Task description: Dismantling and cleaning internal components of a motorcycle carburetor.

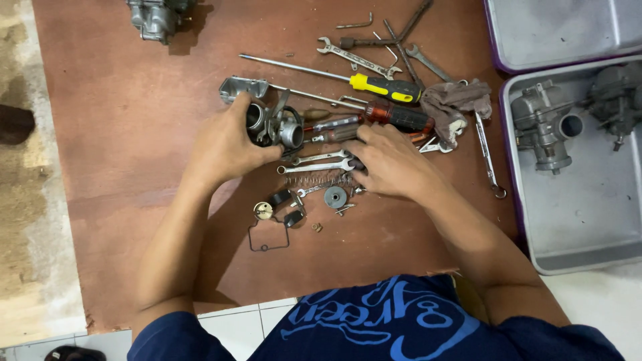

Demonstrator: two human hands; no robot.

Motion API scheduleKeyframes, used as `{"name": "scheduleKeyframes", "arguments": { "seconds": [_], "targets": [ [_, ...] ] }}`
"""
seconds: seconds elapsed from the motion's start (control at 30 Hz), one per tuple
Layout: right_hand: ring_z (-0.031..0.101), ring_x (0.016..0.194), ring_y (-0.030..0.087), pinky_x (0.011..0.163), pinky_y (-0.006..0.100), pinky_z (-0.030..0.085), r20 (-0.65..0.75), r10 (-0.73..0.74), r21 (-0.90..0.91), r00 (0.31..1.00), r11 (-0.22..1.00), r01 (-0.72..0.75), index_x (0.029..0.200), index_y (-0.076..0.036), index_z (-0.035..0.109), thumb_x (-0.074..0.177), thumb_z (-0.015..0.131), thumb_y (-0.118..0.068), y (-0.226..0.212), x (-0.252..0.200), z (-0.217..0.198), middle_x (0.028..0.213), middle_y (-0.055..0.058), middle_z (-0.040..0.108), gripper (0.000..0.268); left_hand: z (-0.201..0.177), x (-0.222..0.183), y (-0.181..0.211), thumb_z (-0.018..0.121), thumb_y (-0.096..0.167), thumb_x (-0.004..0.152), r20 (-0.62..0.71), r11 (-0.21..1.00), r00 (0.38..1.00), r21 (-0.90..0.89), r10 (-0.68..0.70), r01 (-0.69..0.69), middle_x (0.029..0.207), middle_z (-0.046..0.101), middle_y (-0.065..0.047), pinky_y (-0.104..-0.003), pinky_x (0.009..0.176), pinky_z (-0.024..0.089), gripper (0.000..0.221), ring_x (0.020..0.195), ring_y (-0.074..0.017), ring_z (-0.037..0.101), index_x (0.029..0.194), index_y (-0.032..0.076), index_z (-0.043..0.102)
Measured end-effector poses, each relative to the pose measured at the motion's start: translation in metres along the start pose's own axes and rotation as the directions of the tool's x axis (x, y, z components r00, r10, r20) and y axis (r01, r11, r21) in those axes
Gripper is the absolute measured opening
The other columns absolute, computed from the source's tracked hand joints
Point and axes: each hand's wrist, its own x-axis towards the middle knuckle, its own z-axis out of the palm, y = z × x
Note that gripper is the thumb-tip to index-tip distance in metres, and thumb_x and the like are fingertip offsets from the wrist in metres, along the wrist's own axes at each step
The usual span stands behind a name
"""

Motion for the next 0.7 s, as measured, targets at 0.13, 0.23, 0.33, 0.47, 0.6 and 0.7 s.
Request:
{"name": "scheduleKeyframes", "arguments": {
  "seconds": [0.13, 0.23, 0.33, 0.47, 0.6, 0.7],
  "targets": [
    [0.066, 0.085, 0.035, 0.075, 0.045, 0.048, -0.016, -0.021, -0.036, 1.000, 0.999, 0.020, 0.108, -0.003, 0.071, 0.076, 0.079, -0.034, 0.007, 0.005, 0.014, 0.096, 0.015, 0.061, 0.045, 0.002, 0.001, 0.000, 0.086, 0.050, 0.064, -0.006, 1.000, 1.000, -0.006, -0.004, 0.004, 0.106, 0.072, -0.022, -0.054, 0.091, 0.052, 0.073, 0.105, -0.0465, 0.068, 0.124, 0.019, 0.056],
    [0.066, 0.086, 0.033, 0.075, 0.043, 0.049, 0.008, -0.009, 0.009, 1.000, 1.000, 0.009, 0.107, -0.001, 0.068, 0.076, 0.079, -0.030, 0.010, 0.007, 0.023, 0.098, 0.015, 0.061, 0.044, 0.000, 0.001, 0.000, 0.087, 0.049, 0.063, -0.005, 1.000, 1.000, -0.019, 0.001, -0.001, 0.106, 0.071, -0.023, -0.054, 0.091, 0.051, 0.074, 0.106, -0.0471, 0.068, 0.124, 0.019, 0.057],
    [0.066, 0.087, 0.035, 0.073, 0.044, 0.050, 0.001, -0.057, 0.012, 0.998, 0.998, 0.057, 0.107, 0.002, 0.067, 0.075, 0.080, -0.025, 0.004, 0.008, 0.015, 0.101, 0.017, 0.061, 0.044, -0.001, 0.002, -0.002, 0.086, 0.048, 0.063, -0.004, 0.999, 1.000, -0.032, 0.005, -0.005, 0.106, 0.072, -0.024, -0.055, 0.092, 0.051, 0.074, 0.106, -0.0478, 0.067, 0.124, 0.017, 0.057],
    [0.064, 0.091, 0.035, 0.075, 0.043, 0.049, -0.039, -0.124, 0.017, 0.992, 0.992, 0.125, 0.106, 0.004, 0.068, 0.074, 0.081, -0.016, 0.008, 0.006, 0.022, 0.102, 0.017, 0.060, 0.040, 0.002, 0.003, -0.006, 0.087, 0.051, 0.063, -0.011, 0.999, 1.000, -0.029, 0.028, -0.028, 0.105, 0.071, -0.024, -0.055, 0.091, 0.051, 0.075, 0.105, -0.0480, 0.067, 0.123, 0.017, 0.057],
    [0.062, 0.097, 0.039, 0.079, 0.048, 0.049, -0.057, -0.195, 0.070, 0.979, 0.978, 0.199, 0.108, 0.005, 0.066, 0.073, 0.080, -0.009, -0.003, 0.004, 0.011, 0.106, 0.019, 0.062, 0.040, 0.002, 0.002, -0.005, 0.087, 0.051, 0.064, -0.009, 0.999, 0.999, -0.021, 0.042, -0.042, 0.106, 0.071, -0.026, -0.057, 0.092, 0.050, 0.076, 0.105, -0.0505, 0.067, 0.123, 0.014, 0.057],
    [0.063, 0.095, 0.039, 0.081, 0.049, 0.048, -0.050, -0.182, 0.165, 0.982, 0.968, 0.188, 0.105, 0.002, 0.065, 0.072, 0.079, -0.006, 0.008, 0.001, 0.031, 0.100, 0.018, 0.065, 0.037, 0.003, 0.004, -0.007, 0.087, 0.052, 0.064, 0.001, 0.999, 0.999, -0.012, 0.041, -0.041, 0.106, 0.071, -0.026, -0.058, 0.093, 0.050, 0.076, 0.106, -0.0500, 0.066, 0.123, 0.015, 0.056]
  ]
}}
